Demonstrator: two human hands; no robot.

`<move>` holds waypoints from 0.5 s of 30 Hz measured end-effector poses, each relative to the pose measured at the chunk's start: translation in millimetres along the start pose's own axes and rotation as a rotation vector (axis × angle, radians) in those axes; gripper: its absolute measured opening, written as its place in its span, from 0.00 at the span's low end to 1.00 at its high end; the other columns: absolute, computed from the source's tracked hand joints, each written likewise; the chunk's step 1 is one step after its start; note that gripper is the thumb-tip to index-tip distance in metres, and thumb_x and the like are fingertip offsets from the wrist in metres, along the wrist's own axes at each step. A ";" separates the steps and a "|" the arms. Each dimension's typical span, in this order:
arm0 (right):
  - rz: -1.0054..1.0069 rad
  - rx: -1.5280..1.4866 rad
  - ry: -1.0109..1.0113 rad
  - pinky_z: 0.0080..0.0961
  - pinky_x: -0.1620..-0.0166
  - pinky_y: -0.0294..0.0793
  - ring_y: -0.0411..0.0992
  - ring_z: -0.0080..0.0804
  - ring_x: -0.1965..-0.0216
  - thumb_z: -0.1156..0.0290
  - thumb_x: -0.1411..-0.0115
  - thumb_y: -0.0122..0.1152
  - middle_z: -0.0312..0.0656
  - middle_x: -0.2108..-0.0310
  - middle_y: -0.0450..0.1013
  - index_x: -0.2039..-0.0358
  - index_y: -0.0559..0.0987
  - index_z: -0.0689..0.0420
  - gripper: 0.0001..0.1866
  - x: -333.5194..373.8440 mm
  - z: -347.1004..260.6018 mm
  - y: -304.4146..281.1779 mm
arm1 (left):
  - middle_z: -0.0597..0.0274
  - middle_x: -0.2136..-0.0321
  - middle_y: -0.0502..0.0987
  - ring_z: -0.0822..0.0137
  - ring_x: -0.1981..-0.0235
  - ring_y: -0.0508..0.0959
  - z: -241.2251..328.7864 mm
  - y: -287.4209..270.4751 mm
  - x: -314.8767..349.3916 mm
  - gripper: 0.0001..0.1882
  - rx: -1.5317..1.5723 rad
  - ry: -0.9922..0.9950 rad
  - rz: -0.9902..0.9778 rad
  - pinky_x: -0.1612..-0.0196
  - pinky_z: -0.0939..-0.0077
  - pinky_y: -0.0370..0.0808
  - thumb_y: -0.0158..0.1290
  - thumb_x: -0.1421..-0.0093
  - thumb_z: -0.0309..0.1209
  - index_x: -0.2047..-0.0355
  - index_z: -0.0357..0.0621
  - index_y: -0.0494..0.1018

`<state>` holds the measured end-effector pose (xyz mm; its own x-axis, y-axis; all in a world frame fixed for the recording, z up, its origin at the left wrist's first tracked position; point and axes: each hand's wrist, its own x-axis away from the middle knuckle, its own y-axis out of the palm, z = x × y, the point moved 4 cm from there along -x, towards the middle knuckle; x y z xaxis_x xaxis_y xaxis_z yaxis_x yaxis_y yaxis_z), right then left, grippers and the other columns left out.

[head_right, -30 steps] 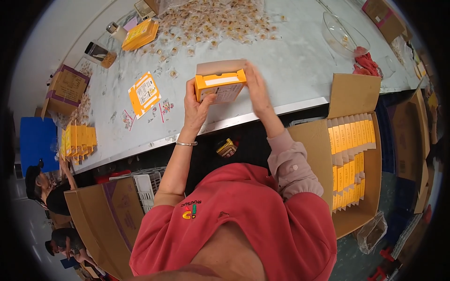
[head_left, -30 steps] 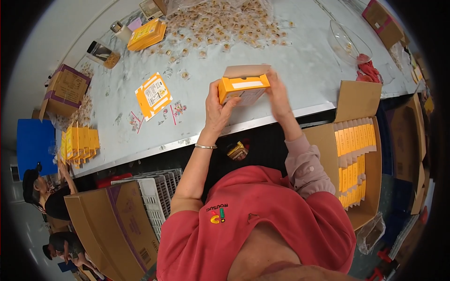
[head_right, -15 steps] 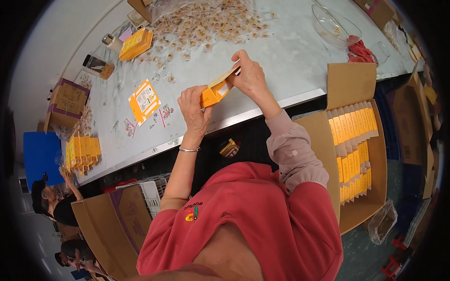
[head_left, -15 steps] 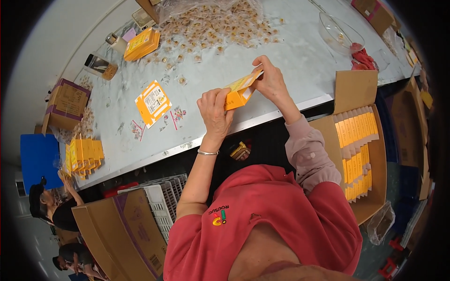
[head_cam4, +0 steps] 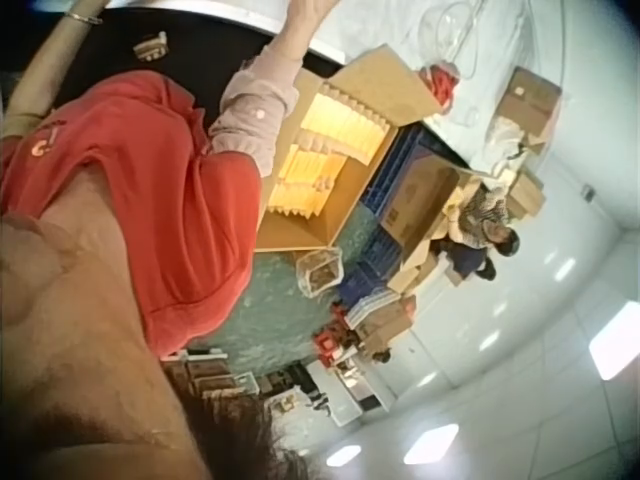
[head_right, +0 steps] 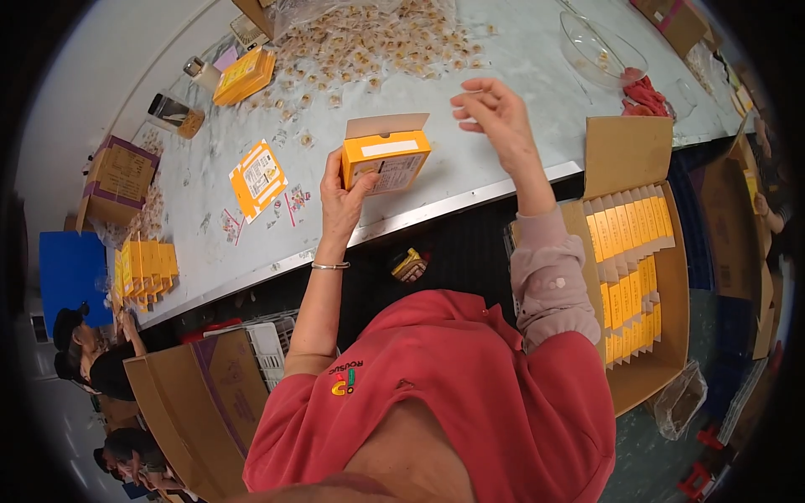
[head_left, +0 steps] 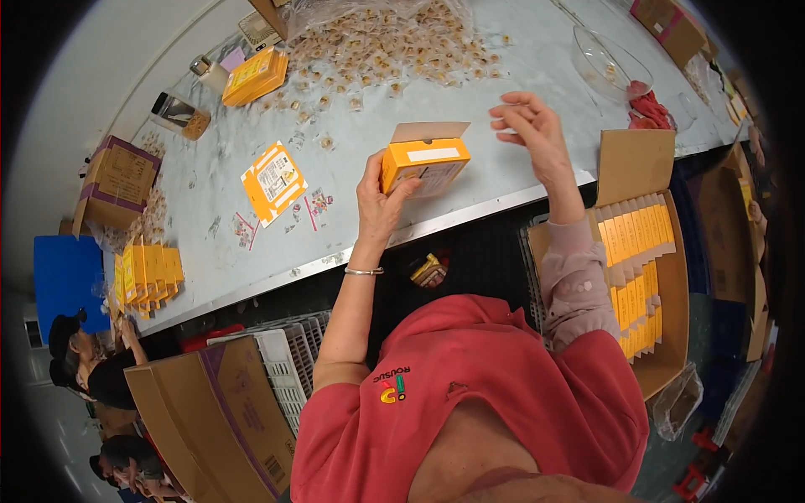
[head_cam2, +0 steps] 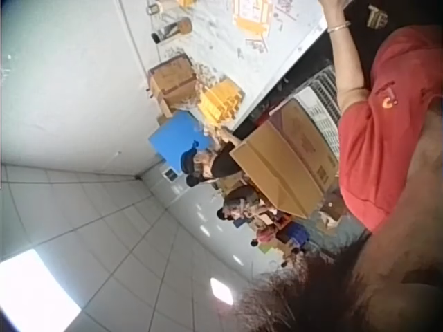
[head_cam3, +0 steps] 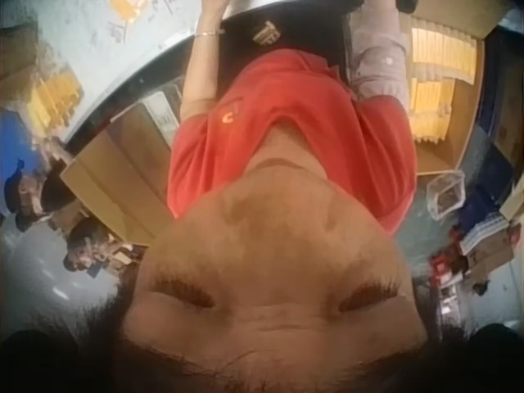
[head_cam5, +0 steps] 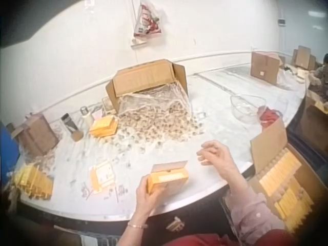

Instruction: Picking up small packets from a table, placing them into yellow boxes, and then placing the filled boxes into a larger carton.

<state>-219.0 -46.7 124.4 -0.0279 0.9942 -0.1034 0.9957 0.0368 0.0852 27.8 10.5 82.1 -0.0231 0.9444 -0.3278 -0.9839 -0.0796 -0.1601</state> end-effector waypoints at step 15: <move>-0.561 1.100 -0.246 0.35 0.69 0.71 0.73 0.47 0.73 0.49 0.55 0.65 0.47 0.79 0.73 0.63 0.75 0.60 0.27 66.8 -55.0 -7.2 | 0.58 0.72 0.75 0.71 0.72 0.75 60.2 59.2 -9.6 0.25 -0.051 0.029 -0.496 0.67 0.78 0.72 0.56 0.50 0.30 0.51 0.40 0.65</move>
<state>-232.9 25.0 171.3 -0.5713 0.8192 -0.0498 0.4022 0.2266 -0.8871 -40.9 15.9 131.8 0.4514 0.8632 -0.2261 -0.8649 0.3610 -0.3488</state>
